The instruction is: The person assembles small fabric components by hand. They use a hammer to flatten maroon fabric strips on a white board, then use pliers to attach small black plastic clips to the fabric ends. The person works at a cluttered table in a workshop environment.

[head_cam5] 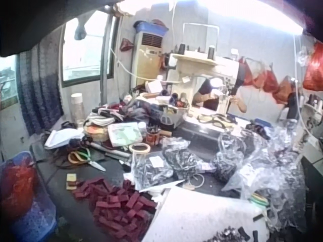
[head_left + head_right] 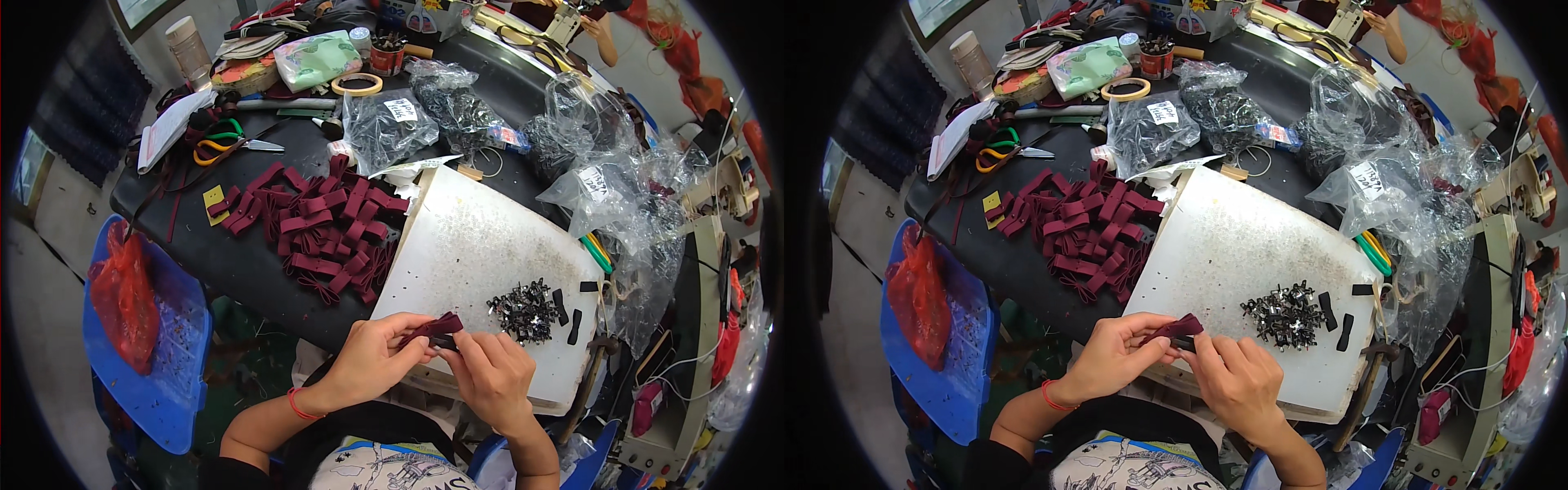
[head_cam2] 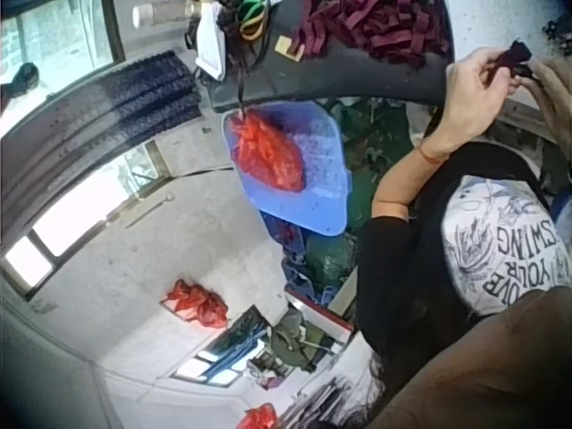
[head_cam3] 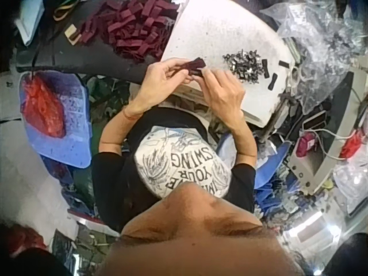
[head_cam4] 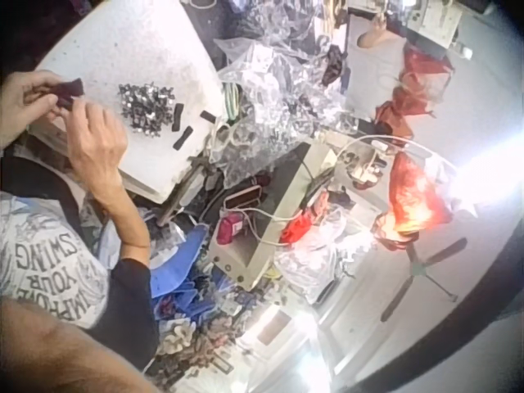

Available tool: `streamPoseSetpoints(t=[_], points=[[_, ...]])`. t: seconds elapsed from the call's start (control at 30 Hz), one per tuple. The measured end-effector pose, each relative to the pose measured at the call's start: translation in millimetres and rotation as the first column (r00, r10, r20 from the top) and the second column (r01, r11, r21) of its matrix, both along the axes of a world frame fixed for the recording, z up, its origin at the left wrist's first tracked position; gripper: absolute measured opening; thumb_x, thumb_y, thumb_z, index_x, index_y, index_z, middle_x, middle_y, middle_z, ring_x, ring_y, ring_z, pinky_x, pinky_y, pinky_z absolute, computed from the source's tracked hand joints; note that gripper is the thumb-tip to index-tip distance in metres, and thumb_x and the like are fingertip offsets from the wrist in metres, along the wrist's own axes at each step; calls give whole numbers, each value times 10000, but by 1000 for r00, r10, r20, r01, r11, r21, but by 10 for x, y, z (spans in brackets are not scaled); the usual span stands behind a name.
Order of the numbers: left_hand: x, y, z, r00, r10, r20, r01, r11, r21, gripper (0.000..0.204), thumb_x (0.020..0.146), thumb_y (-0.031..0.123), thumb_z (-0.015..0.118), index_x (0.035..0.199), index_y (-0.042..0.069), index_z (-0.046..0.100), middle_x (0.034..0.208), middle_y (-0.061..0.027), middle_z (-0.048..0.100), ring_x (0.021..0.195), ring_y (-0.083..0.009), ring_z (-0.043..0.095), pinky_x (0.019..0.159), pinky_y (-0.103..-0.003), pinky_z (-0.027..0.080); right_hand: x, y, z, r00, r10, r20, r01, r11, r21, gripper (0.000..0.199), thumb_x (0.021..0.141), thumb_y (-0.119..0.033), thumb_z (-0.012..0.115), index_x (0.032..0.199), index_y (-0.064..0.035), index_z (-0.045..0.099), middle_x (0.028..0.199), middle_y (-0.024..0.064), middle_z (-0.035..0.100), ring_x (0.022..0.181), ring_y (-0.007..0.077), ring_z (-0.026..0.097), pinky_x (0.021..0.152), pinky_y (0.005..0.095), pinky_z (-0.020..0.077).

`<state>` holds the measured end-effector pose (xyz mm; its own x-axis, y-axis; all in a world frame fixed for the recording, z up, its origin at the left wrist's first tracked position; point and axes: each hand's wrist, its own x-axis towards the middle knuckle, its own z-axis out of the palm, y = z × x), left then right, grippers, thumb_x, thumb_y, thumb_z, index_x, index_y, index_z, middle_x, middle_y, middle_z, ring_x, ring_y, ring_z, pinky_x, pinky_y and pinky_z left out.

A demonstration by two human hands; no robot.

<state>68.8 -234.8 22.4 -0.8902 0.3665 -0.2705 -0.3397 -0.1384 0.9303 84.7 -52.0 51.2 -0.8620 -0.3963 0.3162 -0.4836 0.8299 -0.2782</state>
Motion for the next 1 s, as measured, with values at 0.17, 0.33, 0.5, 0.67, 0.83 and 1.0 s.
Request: streamPoseSetpoints(t=[0.17, 0.33, 0.5, 0.67, 0.83, 1.0], points=[[105, 56, -74, 859, -4, -513, -217, 903, -370, 258, 882, -7, 544, 1131, -64, 579, 909, -179, 686, 825, -199, 696, 739, -281, 552, 1, 31, -51, 948, -34, 317, 57, 996, -65, 153, 795, -136, 719, 878, -40, 634, 683, 72, 573, 528, 226, 539, 448, 330, 384], [28, -29, 16, 976, -10, -220, -24, 988, -153, 274, 915, 36, 556, 1164, -78, 566, 984, -143, 676, 882, -166, 674, 785, -276, 544, -29, 46, -74, 965, -21, 262, 77, 975, -207, 177, 811, -204, 710, 907, -71, 643, 680, 40, 541, 548, 210, 549, 475, 345, 402], [-20, -63, -29, 999, -29, 23, 28, 999, 35, 277, 947, 42, 533, 1187, -96, 548, 1043, -135, 651, 933, -137, 646, 831, -252, 546, -47, 48, -42, 989, 14, 150, 16, 980, -197, 193, 777, -183, 732, 912, -69, 653, 687, 33, 548, 563, 201, 551, 474, 334, 401], [-25, -50, -39, 999, -39, -32, 39, 999, 1, 275, 933, 49, 564, 1167, -93, 562, 1032, -130, 656, 926, -137, 648, 830, -254, 545, -19, 19, -61, 998, -10, 56, 14, 997, -79, 158, 770, -179, 734, 865, -84, 653, 665, 17, 543, 556, 191, 542, 465, 326, 396], [-31, -88, -37, 995, -73, -67, 71, 997, -27, 253, 904, 45, 601, 1131, -68, 594, 1015, -108, 666, 907, -126, 651, 785, -246, 538, -13, 9, 21, 987, -15, 160, 32, 994, -106, 129, 780, -160, 729, 838, -77, 650, 648, 25, 546, 521, 214, 525, 454, 330, 390], [34, -87, -3, 955, -100, -279, 20, 961, -278, 232, 863, 34, 624, 1082, -41, 611, 952, -134, 680, 847, -136, 669, 714, -251, 533, -9, 14, 9, 814, -22, 581, 247, 918, -311, 70, 824, -80, 678, 821, -17, 647, 589, 26, 536, 506, 92, 495, 459, 270, 365]])
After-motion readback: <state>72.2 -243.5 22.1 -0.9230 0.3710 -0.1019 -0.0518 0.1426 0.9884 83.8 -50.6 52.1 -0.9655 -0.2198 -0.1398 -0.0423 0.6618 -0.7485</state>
